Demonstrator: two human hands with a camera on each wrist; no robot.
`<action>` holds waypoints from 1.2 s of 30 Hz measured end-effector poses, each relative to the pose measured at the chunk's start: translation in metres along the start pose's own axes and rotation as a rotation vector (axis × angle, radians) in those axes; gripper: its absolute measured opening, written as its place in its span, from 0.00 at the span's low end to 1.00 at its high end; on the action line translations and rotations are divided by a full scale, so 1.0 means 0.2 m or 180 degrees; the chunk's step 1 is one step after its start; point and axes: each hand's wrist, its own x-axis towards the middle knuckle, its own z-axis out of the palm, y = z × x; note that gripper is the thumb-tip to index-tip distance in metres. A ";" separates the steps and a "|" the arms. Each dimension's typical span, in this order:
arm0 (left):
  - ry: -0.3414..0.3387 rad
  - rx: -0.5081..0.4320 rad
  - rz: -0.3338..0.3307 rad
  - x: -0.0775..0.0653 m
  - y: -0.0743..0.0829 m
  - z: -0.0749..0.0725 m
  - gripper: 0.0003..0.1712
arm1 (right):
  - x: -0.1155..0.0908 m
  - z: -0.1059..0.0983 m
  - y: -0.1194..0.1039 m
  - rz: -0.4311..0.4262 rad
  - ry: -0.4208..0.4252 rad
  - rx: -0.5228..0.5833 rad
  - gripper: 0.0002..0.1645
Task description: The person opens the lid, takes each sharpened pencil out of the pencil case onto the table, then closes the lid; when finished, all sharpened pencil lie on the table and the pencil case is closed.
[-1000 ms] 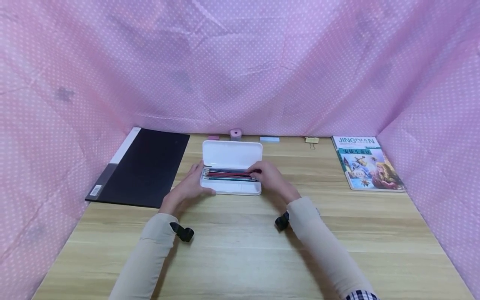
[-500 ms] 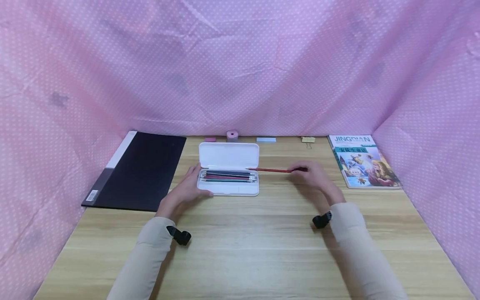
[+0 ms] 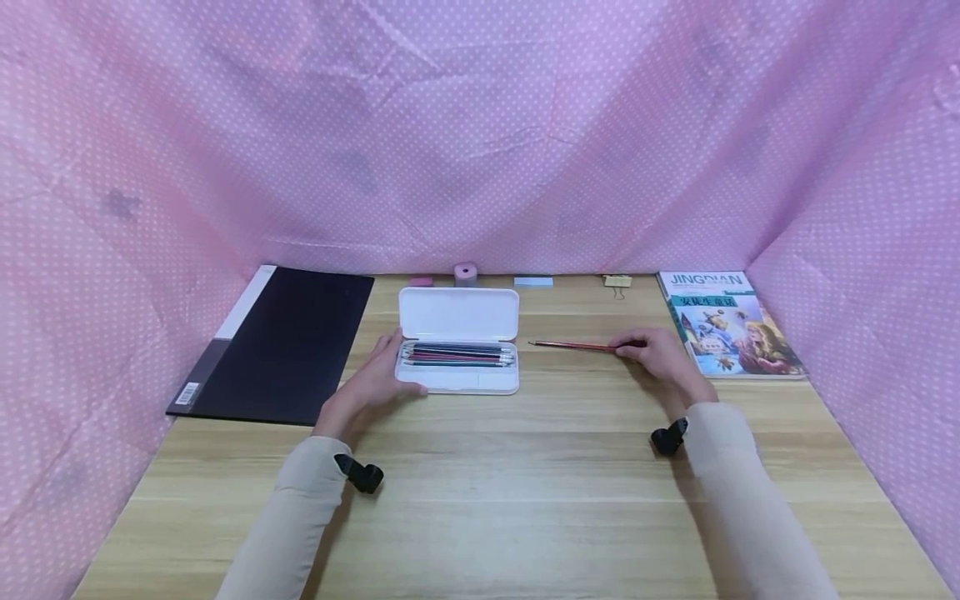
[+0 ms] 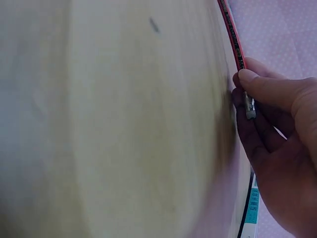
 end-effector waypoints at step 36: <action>-0.0004 0.0001 -0.0033 0.00 0.00 0.00 0.66 | 0.10 0.09 -0.23 -0.0641 0.0166 0.0093 0.18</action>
